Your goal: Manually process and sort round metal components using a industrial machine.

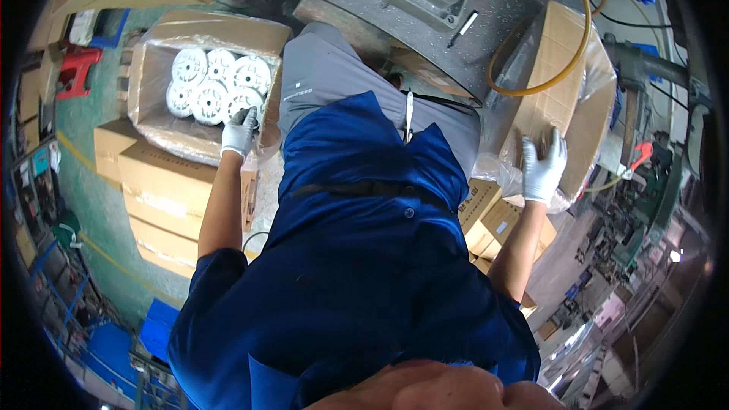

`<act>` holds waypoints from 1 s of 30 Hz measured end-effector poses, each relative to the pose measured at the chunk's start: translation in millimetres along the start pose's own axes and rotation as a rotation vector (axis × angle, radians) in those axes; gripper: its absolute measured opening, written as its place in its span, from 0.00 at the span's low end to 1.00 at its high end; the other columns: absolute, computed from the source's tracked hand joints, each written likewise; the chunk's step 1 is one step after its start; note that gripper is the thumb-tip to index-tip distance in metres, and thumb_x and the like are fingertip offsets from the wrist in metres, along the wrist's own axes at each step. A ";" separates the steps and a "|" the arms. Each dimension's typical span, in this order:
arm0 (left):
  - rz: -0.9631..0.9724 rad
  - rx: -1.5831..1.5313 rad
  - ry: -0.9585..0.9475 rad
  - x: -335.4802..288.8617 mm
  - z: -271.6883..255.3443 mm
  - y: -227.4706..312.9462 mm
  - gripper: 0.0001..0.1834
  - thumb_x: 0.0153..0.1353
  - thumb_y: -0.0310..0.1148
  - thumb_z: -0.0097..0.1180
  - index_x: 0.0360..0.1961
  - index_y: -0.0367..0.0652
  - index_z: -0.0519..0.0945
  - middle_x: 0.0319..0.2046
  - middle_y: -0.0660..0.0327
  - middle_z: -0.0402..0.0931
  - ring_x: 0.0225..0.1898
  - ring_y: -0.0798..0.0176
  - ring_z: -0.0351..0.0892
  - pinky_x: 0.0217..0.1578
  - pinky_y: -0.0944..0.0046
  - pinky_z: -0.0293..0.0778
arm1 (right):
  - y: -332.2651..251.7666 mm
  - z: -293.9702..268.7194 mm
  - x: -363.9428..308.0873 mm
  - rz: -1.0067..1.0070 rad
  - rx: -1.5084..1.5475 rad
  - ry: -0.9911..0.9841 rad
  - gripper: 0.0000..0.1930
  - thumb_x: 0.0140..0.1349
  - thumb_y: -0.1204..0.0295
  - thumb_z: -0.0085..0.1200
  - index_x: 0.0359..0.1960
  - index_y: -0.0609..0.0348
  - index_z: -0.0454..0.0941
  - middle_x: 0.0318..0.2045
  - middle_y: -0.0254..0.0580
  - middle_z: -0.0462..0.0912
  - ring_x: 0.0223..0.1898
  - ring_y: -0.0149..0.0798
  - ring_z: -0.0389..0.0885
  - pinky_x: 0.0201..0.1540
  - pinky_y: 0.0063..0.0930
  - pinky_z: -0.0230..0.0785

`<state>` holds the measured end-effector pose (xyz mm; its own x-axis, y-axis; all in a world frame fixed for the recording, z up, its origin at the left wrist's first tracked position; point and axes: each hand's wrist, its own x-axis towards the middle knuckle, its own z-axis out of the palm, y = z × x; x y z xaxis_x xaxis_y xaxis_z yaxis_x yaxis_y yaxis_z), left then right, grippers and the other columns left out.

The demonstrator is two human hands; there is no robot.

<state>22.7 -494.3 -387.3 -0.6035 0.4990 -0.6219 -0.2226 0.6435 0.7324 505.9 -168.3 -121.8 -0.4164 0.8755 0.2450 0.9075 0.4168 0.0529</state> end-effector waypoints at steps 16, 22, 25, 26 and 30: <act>-0.172 -0.182 -0.101 13.1 12.6 9.0 0.14 0.64 0.40 0.56 0.44 0.43 0.79 0.24 0.67 0.76 0.19 0.75 0.71 0.19 0.76 0.64 | -6.2 21.6 -2.7 -0.003 -0.193 0.156 0.26 0.48 0.69 0.64 0.52 0.57 0.73 0.52 0.53 0.73 0.57 0.61 0.67 0.60 0.50 0.61; 0.506 0.449 0.052 33.6 -10.4 -36.3 0.17 0.66 0.38 0.52 0.51 0.38 0.77 0.40 0.58 0.79 0.37 0.66 0.77 0.39 0.67 0.74 | -36.8 3.4 15.0 -0.052 -0.144 0.054 0.22 0.51 0.71 0.59 0.49 0.64 0.74 0.45 0.55 0.78 0.50 0.59 0.73 0.57 0.45 0.64; 0.076 0.131 0.126 51.3 -4.3 -36.8 0.19 0.66 0.38 0.51 0.56 0.42 0.74 0.43 0.58 0.78 0.42 0.65 0.76 0.45 0.67 0.73 | -61.5 -13.3 0.4 -0.117 -0.119 0.206 0.18 0.56 0.72 0.57 0.48 0.67 0.76 0.48 0.54 0.79 0.50 0.54 0.75 0.56 0.43 0.65; -0.049 0.011 0.128 56.0 -10.4 -35.1 0.22 0.65 0.40 0.53 0.58 0.43 0.73 0.43 0.58 0.78 0.42 0.64 0.76 0.44 0.68 0.73 | -71.2 -7.2 -9.5 -0.052 -0.032 0.338 0.17 0.60 0.73 0.54 0.51 0.67 0.75 0.49 0.53 0.78 0.51 0.53 0.75 0.56 0.43 0.65; -0.312 -0.196 0.365 48.4 -33.1 -43.4 0.31 0.59 0.46 0.56 0.60 0.41 0.69 0.46 0.50 0.77 0.51 0.53 0.74 0.52 0.64 0.69 | -100.6 4.0 -18.4 -0.102 0.471 -0.010 0.17 0.63 0.76 0.52 0.54 0.66 0.73 0.49 0.53 0.78 0.50 0.49 0.77 0.54 0.36 0.67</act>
<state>-22.2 -517.3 -440.0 -0.7057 0.0428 -0.7072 -0.5526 0.5914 0.5873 422.0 -225.4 -135.6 -0.5048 0.8255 0.2524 0.7387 0.5644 -0.3685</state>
